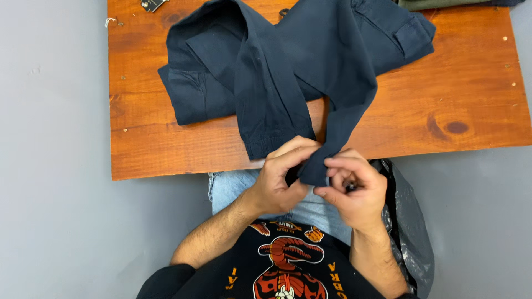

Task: The person prepares dark shorts by using snips to remove plastic tag fasteners and loose threads from the waistband and pockets, then turns them over to check the other side.

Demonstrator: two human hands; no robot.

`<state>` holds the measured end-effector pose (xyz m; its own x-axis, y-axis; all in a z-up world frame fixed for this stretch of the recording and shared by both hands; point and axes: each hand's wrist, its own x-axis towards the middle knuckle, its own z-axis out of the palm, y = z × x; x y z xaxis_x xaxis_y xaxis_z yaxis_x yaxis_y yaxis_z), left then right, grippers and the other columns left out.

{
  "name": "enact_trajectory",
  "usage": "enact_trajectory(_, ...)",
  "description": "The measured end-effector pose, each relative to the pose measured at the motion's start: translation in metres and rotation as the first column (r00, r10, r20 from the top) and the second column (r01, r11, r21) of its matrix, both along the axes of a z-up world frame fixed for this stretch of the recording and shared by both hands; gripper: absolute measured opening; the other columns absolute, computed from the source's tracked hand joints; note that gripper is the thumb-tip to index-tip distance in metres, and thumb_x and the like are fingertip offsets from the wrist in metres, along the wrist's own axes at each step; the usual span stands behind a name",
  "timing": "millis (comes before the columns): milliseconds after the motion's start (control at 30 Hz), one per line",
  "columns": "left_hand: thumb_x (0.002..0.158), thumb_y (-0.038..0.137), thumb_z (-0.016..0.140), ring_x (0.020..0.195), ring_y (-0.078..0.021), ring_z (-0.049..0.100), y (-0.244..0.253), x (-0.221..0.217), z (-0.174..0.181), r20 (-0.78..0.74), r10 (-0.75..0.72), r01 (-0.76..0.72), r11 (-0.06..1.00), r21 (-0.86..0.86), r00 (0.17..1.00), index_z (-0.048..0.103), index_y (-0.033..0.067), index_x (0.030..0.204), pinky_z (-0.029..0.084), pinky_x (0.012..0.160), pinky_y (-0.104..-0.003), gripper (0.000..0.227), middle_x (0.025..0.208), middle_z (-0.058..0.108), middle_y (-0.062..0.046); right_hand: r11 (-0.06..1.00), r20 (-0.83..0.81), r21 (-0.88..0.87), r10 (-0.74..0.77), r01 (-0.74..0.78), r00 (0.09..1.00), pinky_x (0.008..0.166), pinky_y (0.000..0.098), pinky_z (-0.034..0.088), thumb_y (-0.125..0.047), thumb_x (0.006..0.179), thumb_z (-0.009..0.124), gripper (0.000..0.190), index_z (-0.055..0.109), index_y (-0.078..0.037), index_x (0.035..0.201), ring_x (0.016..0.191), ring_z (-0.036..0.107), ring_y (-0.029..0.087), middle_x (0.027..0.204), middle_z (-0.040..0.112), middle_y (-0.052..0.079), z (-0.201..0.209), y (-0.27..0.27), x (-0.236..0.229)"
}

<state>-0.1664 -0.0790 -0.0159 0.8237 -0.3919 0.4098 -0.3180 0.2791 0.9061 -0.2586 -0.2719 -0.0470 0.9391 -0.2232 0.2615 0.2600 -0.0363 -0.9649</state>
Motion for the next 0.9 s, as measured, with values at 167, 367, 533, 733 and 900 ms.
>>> enact_trajectory(167,0.11,0.003,0.083,0.09,-0.0278,0.08,-0.021,0.0,0.004,0.078,0.19,-0.193,0.981,0.023,0.979,0.09,0.0037,0.122,0.068,0.08,-0.042,0.014,0.107,0.083,-0.01,0.962,0.144,-0.208,-0.152,0.18,0.978,0.046,0.0262,0.046,0.001,0.09,0.099,0.039,0.081,0.014,0.122,0.044,0.055,0.013,0.082,0.068,0.014,-0.003,0.015,0.011)
enact_trajectory(367,0.096,-0.011,0.07,0.078,-0.025,0.077,-0.018,0.004,-0.012,0.443,0.416,-0.504,0.858,0.096,0.794,0.094,0.0129,0.114,0.071,0.073,-0.038,0.039,0.1,0.078,-0.004,0.682,0.406,-0.345,-0.511,0.645,0.757,0.052,0.0302,0.045,0.02,0.094,0.092,0.019,0.079,0.011,0.105,0.057,0.053,0.02,0.072,0.061,0.012,-0.017,-0.004,0.01)
enact_trajectory(533,0.096,-0.021,0.07,0.053,-0.0201,0.053,0.005,0.028,-0.038,0.616,0.581,-0.658,0.741,-0.132,0.531,0.092,0.0116,0.086,0.055,0.047,-0.035,0.041,0.078,0.066,-0.007,0.662,0.457,-0.316,-0.522,0.68,0.72,0.059,0.0342,0.046,0.033,0.101,0.094,0.034,0.066,0.016,0.108,0.065,0.056,0.025,0.084,0.058,0.022,-0.033,-0.046,-0.001)
enact_trajectory(733,0.096,-0.021,0.085,0.072,-0.0208,0.065,0.03,0.025,-0.005,0.628,0.444,-0.647,0.751,0.129,0.64,0.084,0.0062,0.099,0.054,0.061,-0.033,0.027,0.096,0.064,-0.009,0.692,0.187,-0.274,-0.643,0.668,0.743,0.066,0.0321,0.037,0.026,0.088,0.053,0.043,0.054,-0.002,0.12,0.08,0.047,0.018,0.099,0.051,0.014,0.021,-0.031,-0.001)
enact_trajectory(900,0.096,-0.014,0.093,0.074,-0.0192,0.067,0.04,0.026,-0.004,0.645,0.426,-0.646,0.75,0.141,0.635,0.083,0.0066,0.101,0.057,0.061,-0.032,0.023,0.098,0.067,-0.008,0.716,0.154,-0.259,-0.632,0.648,0.76,0.07,0.0315,0.039,0.033,0.095,0.076,0.049,0.056,-0.006,0.118,0.085,0.05,0.017,0.102,0.059,0.015,0.021,-0.035,-0.005)
